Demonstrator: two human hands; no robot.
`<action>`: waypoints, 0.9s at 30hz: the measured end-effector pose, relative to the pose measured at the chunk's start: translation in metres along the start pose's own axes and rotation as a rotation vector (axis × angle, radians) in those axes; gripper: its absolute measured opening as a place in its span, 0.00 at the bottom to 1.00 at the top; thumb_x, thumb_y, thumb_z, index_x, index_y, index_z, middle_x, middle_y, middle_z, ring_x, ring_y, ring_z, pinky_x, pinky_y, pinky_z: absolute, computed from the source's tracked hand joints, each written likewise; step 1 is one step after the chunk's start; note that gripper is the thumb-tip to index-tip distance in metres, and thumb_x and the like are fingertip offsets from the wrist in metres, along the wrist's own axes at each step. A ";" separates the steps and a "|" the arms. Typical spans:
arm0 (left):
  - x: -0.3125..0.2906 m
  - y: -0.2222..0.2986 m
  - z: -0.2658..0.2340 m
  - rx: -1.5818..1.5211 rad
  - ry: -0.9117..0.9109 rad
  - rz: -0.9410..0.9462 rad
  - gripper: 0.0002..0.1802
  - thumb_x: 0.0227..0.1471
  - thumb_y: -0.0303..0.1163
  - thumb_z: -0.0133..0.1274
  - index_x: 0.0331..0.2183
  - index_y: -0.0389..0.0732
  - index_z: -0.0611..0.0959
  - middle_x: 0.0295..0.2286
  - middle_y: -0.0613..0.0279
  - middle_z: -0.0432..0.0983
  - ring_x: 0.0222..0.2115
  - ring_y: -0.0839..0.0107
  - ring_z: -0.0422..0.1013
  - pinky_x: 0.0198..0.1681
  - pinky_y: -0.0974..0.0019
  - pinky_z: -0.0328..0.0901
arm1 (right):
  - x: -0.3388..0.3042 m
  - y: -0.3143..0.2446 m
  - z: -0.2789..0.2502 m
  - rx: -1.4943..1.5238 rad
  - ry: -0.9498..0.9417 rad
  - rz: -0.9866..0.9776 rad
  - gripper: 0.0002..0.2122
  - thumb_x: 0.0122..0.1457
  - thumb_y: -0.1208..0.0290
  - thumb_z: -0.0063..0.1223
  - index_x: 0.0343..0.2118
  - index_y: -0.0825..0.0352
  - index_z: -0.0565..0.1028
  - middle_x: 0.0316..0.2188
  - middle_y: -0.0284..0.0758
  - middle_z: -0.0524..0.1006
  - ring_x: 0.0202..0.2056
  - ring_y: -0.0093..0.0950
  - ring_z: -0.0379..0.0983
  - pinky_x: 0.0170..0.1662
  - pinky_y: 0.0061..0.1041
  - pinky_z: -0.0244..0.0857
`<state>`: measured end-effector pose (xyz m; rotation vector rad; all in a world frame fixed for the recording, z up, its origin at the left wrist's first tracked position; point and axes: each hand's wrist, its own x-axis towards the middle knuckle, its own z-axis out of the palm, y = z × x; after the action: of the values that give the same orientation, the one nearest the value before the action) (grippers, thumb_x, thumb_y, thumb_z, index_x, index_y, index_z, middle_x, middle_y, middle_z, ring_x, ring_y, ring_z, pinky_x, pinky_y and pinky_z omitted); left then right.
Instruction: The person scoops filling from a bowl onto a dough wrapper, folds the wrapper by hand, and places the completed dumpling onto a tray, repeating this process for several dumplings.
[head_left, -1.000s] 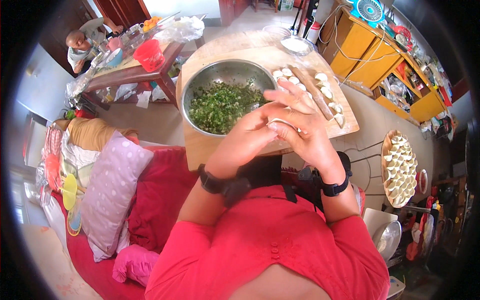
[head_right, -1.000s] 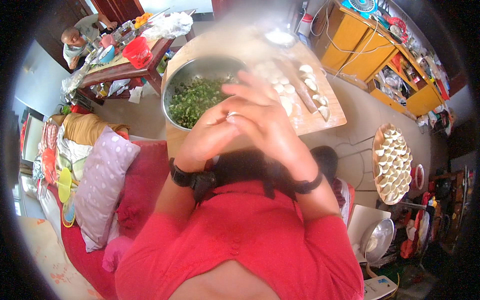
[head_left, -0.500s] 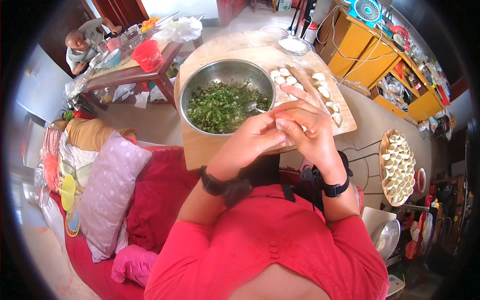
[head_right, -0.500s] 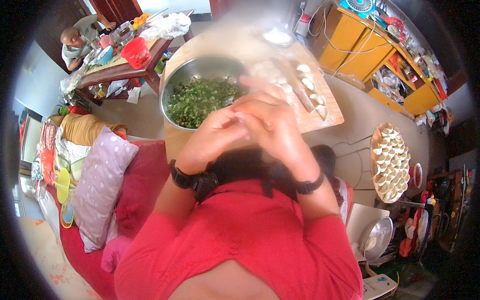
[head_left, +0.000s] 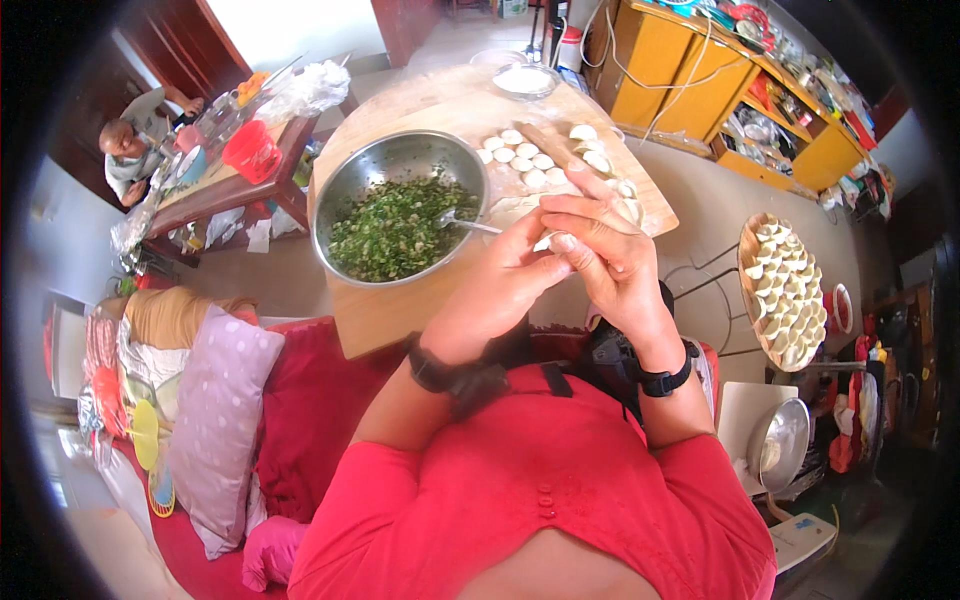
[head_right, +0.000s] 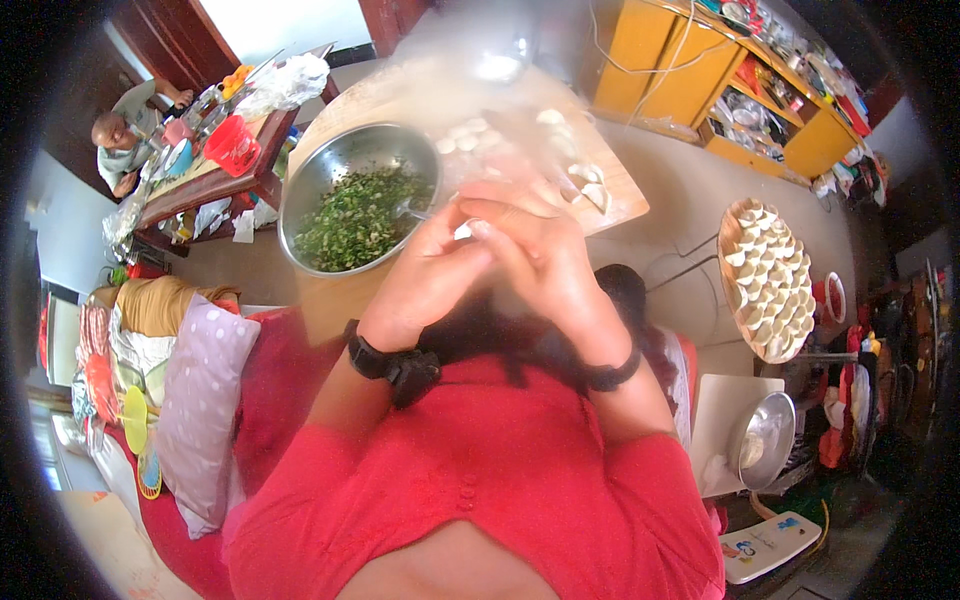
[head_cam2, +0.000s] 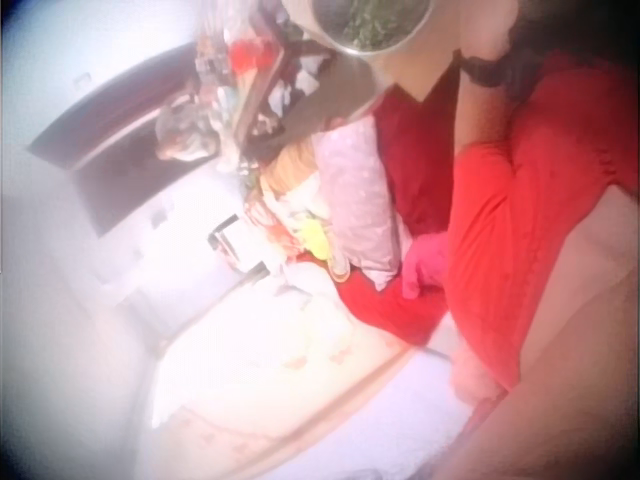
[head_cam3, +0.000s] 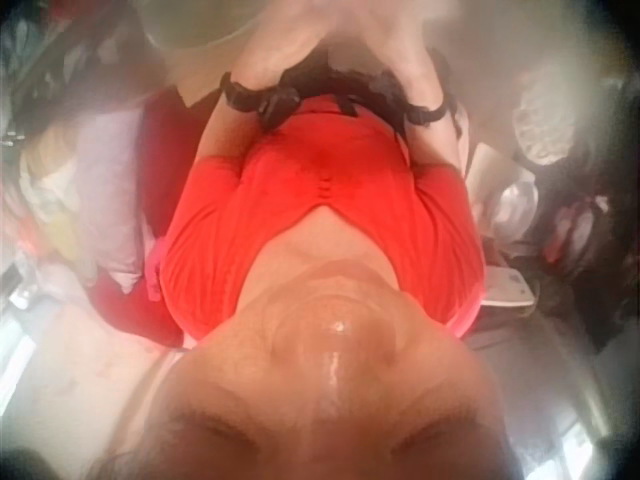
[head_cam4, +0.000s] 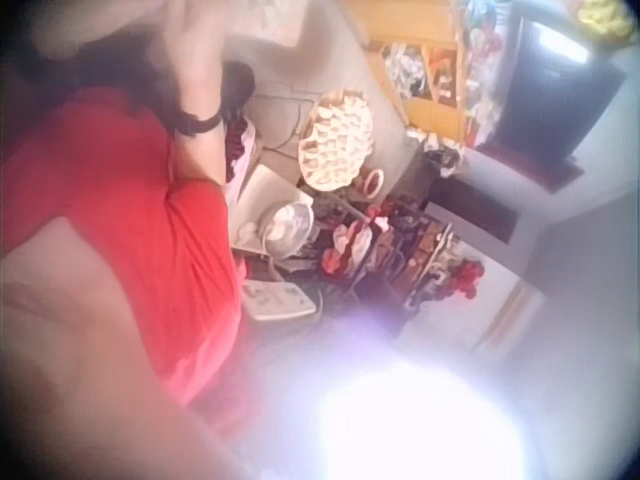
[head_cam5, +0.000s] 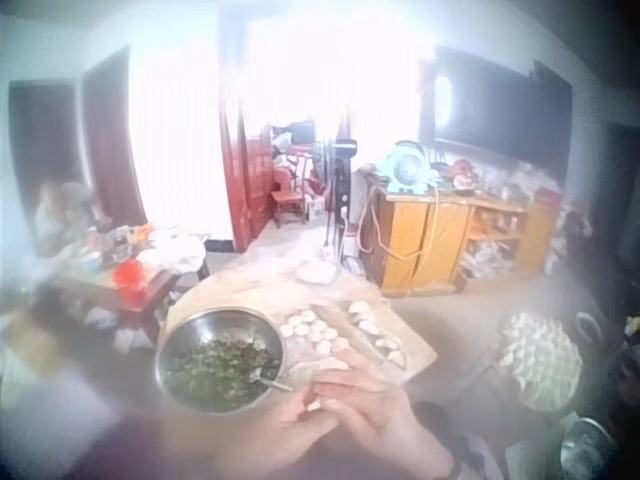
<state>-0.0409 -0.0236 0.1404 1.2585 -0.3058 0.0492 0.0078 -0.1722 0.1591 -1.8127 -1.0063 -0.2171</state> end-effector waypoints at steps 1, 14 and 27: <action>0.003 -0.002 0.004 0.000 -0.012 -0.007 0.23 0.57 0.24 0.47 0.54 0.35 0.66 0.46 0.62 0.69 0.47 0.74 0.66 0.51 0.68 0.63 | -0.003 0.003 -0.005 0.005 -0.002 0.016 0.10 0.55 0.73 0.54 0.39 0.70 0.78 0.51 0.39 0.72 0.60 0.41 0.58 0.60 0.39 0.52; 0.038 -0.069 0.034 -0.734 -0.106 -0.208 0.27 0.56 0.24 0.48 0.57 0.39 0.62 0.48 0.62 0.67 0.51 0.71 0.65 0.55 0.64 0.62 | -0.031 0.044 -0.044 -0.230 0.119 0.016 0.17 0.57 0.69 0.53 0.49 0.68 0.73 0.50 0.42 0.72 0.60 0.42 0.57 0.60 0.38 0.52; 0.061 -0.098 0.042 -0.796 -0.059 -0.247 0.23 0.61 0.33 0.43 0.56 0.39 0.62 0.50 0.61 0.66 0.51 0.70 0.64 0.55 0.61 0.61 | -0.032 0.081 -0.051 -0.380 0.182 0.007 0.15 0.55 0.72 0.53 0.45 0.72 0.74 0.52 0.43 0.70 0.58 0.42 0.61 0.58 0.38 0.54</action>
<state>0.0293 -0.1020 0.0760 0.4986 -0.1859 -0.2976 0.0598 -0.2436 0.1106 -2.0922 -0.8711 -0.5915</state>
